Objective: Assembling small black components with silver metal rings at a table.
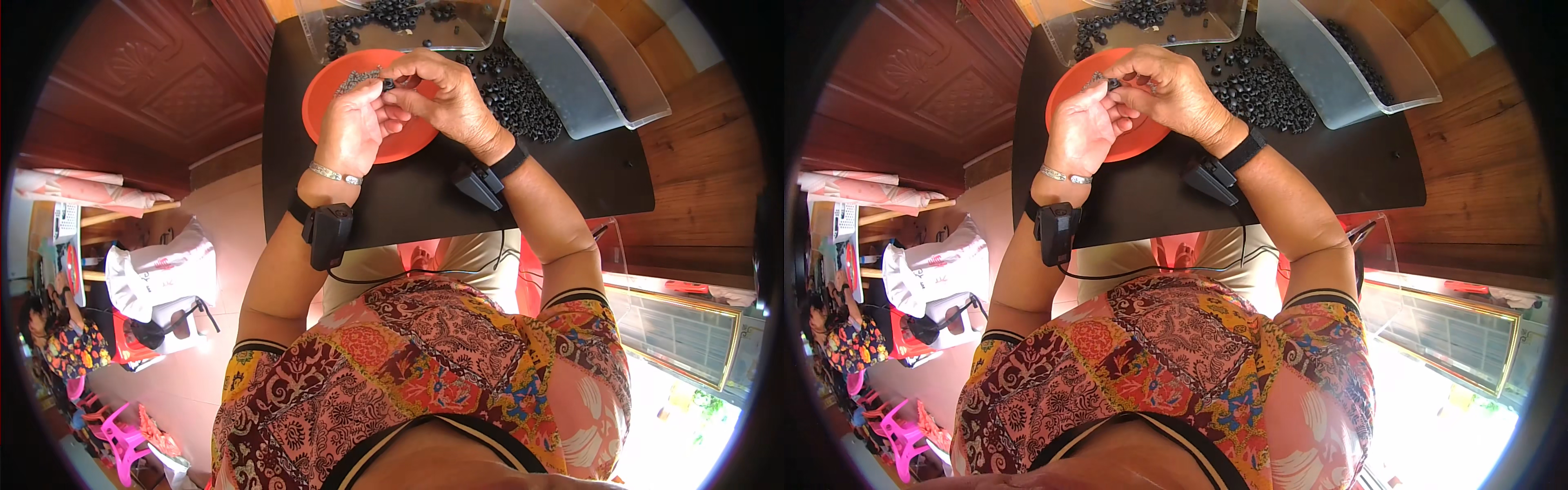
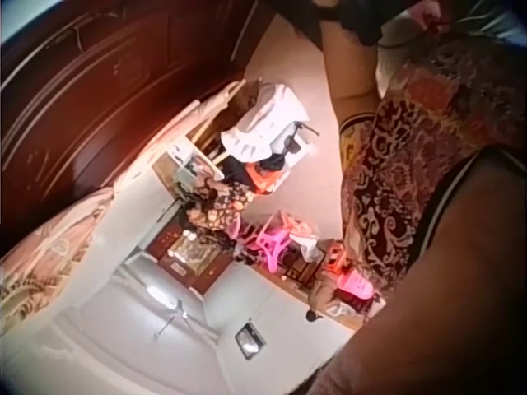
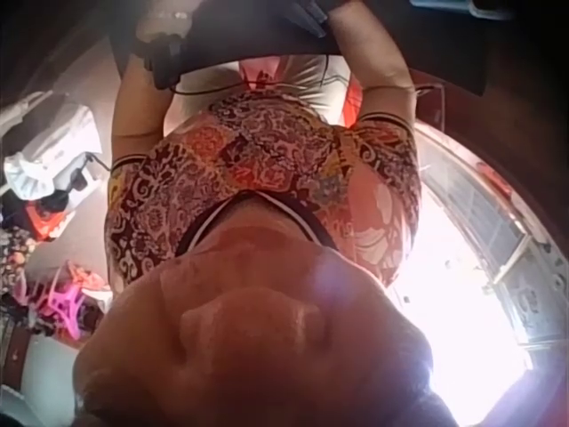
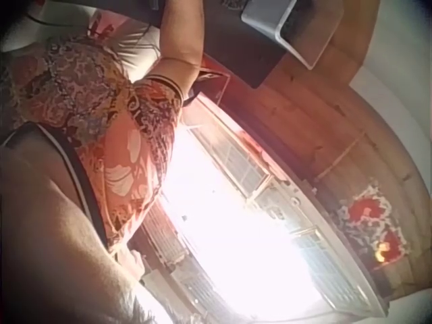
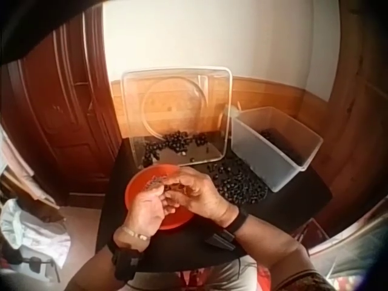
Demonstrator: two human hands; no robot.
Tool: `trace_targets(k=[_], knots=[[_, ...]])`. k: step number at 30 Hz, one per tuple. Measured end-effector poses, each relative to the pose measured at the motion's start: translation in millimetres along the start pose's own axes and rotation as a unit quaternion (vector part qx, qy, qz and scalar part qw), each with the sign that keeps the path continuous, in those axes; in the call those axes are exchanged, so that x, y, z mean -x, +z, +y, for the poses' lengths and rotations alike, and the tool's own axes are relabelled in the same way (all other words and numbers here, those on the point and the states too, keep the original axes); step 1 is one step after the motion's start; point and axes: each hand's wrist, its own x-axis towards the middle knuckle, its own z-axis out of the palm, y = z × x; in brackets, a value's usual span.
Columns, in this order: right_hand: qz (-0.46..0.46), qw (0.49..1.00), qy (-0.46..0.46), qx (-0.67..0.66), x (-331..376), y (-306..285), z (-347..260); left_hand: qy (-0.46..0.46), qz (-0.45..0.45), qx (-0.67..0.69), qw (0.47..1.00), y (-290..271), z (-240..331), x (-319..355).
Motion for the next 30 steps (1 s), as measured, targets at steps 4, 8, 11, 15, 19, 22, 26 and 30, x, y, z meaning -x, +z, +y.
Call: trace_targets(k=[4, 8, 11, 15, 19, 22, 26, 30], knots=[[0.005, 1.000, 0.013, 0.005, -0.6, -3.2, -2.1, 0.013, -0.010, -0.012, 1.000, 2.6, 2.6, 1.6], [0.007, 1.000, -0.006, -0.008, -0.5, -2.8, -2.3, 0.020, -0.027, -0.008, 0.999, -0.1, 0.8, 0.1], [0.004, 1.000, -0.003, 0.001, -0.6, -2.6, -5.1, 0.023, -0.028, -0.003, 0.999, -0.1, 0.5, -0.9], [0.009, 1.000, -0.005, 0.026, 0.5, -1.8, -4.5, 0.038, -0.037, -0.009, 0.999, 2.6, 0.6, 0.1], [0.019, 0.997, -0.046, 0.056, -0.5, -1.5, -6.5, 0.037, -0.027, 0.001, 0.999, 1.1, -1.6, -0.4], [0.025, 0.995, -0.063, 0.077, -0.2, 0.1, -4.8, 0.043, -0.023, 0.002, 0.999, 1.9, -2.0, 0.8], [0.036, 0.993, -0.073, 0.091, -0.7, 2.5, -4.9, 0.052, -0.016, -0.010, 0.998, 2.8, -4.3, 0.1], [0.059, 0.982, -0.120, 0.134, -1.4, 5.2, -3.1, 0.047, -0.013, 0.000, 0.999, 1.0, -5.1, -2.0]])
